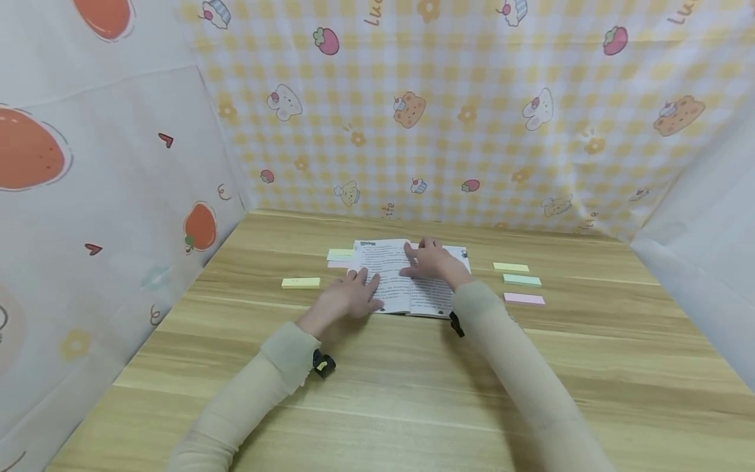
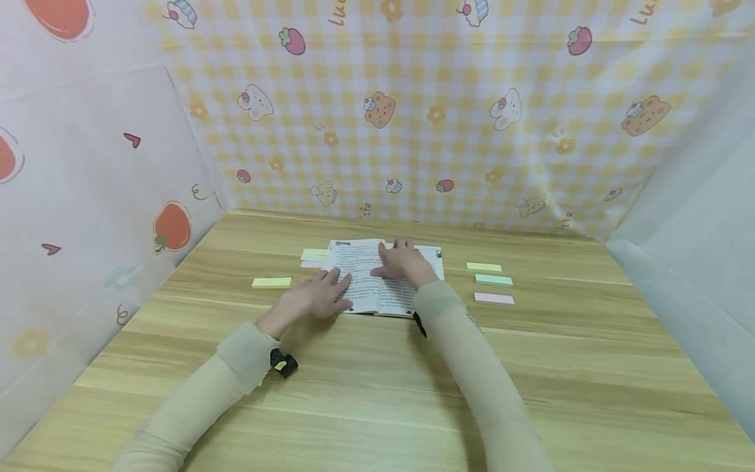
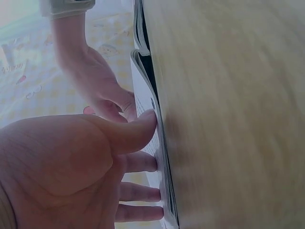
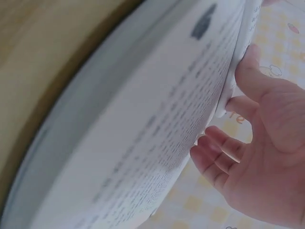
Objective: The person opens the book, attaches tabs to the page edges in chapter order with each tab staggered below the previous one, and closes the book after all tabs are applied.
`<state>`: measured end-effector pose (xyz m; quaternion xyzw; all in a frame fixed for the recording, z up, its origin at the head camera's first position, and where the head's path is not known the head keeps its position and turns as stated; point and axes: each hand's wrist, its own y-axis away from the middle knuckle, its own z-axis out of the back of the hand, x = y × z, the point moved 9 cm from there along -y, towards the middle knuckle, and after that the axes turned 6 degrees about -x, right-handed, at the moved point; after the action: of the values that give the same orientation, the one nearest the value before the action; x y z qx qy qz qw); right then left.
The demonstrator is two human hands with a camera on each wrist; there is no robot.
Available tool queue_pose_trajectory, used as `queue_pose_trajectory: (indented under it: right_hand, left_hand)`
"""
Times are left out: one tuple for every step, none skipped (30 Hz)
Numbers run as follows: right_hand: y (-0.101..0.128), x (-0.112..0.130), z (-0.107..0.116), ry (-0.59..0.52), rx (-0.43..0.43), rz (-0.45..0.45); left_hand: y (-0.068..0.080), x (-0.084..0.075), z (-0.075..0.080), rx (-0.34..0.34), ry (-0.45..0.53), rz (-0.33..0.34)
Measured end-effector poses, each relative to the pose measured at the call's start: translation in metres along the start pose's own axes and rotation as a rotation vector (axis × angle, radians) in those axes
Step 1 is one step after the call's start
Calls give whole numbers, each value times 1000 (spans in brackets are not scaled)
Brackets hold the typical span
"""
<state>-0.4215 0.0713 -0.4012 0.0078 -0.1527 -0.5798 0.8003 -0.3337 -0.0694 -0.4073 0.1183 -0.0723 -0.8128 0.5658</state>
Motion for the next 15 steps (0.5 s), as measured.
queue_pose_trajectory:
  right_hand:
    - [1, 1, 0, 9, -5, 11]
    - [1, 2, 1, 15, -13, 20]
    - [2, 3, 1, 27, -22, 30]
    - [2, 4, 1, 44, -36, 45]
    - [2, 6, 1, 62, -53, 56]
    - [2, 7, 2, 72, -69, 63]
    - [2, 8, 2, 81, -86, 68]
    - [2, 9, 3, 84, -102, 69]
    - [2, 10, 4, 83, -115, 68]
    - [2, 10, 4, 81, -125, 67]
    - [2, 10, 4, 75, -129, 61]
    - [3, 11, 5, 70, -129, 60]
    - [5, 12, 5, 71, -128, 66]
    - [6, 13, 5, 76, -121, 79]
    - [7, 14, 5, 87, -110, 94]
  left_hand:
    - [0, 0, 0, 6, -3, 5]
    - [-1, 0, -1, 14, -6, 8]
    - [-1, 0, -1, 17, -8, 9]
    - [-1, 1, -1, 24, -10, 12]
    - [-1, 1, -1, 23, -11, 11]
    - [0, 0, -1, 24, -11, 10]
    - [0, 0, 0, 24, -12, 10]
    - [0, 0, 0, 15, -11, 6]
    - [0, 0, 1, 6, -8, 3]
    - [0, 0, 2, 3, -11, 0]
    - [1, -1, 2, -4, -11, -6]
    - [1, -1, 2, -5, -10, -8]
    - [2, -2, 3, -9, -7, -12]
    - [2, -3, 3, -10, -6, -14]
    - [3, -3, 3, -12, -6, -16]
